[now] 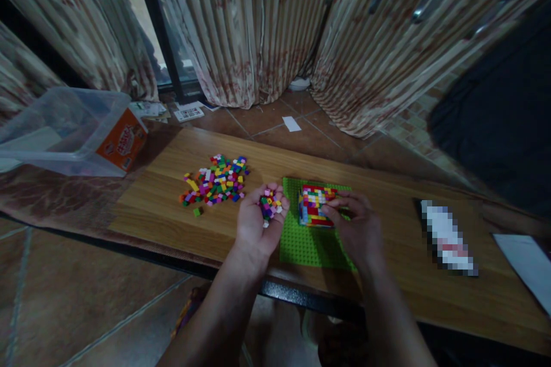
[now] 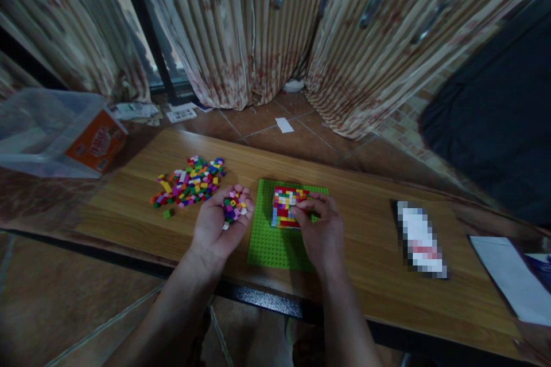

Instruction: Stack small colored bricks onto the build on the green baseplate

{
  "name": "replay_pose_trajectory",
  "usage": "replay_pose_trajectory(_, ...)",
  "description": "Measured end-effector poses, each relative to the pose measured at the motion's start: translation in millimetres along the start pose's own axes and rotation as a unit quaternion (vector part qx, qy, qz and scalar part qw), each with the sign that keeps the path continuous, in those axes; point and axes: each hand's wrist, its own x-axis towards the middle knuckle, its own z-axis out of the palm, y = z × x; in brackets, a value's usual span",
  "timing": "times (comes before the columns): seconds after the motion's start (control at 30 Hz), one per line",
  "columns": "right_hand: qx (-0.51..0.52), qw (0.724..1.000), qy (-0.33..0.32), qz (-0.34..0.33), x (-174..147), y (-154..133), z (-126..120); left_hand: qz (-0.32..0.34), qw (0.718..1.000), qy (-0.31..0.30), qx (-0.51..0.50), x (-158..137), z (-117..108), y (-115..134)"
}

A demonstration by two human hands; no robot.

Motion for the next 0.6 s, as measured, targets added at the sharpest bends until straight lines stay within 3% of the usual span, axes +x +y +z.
replay_pose_trajectory(0.17, 0.007, 1.000, -0.004, 0.028, -0.4, 3.7, 1.1, 0.002, 1.000, -0.003, 0.009, 0.1, -0.3, 0.5)
replay_pose_trajectory(0.6, -0.017, 1.000, -0.003, -0.023, -3.9, 0.1, -0.7, -0.007, 1.000, -0.028, 0.010, -0.8, -1.0, -2.3)
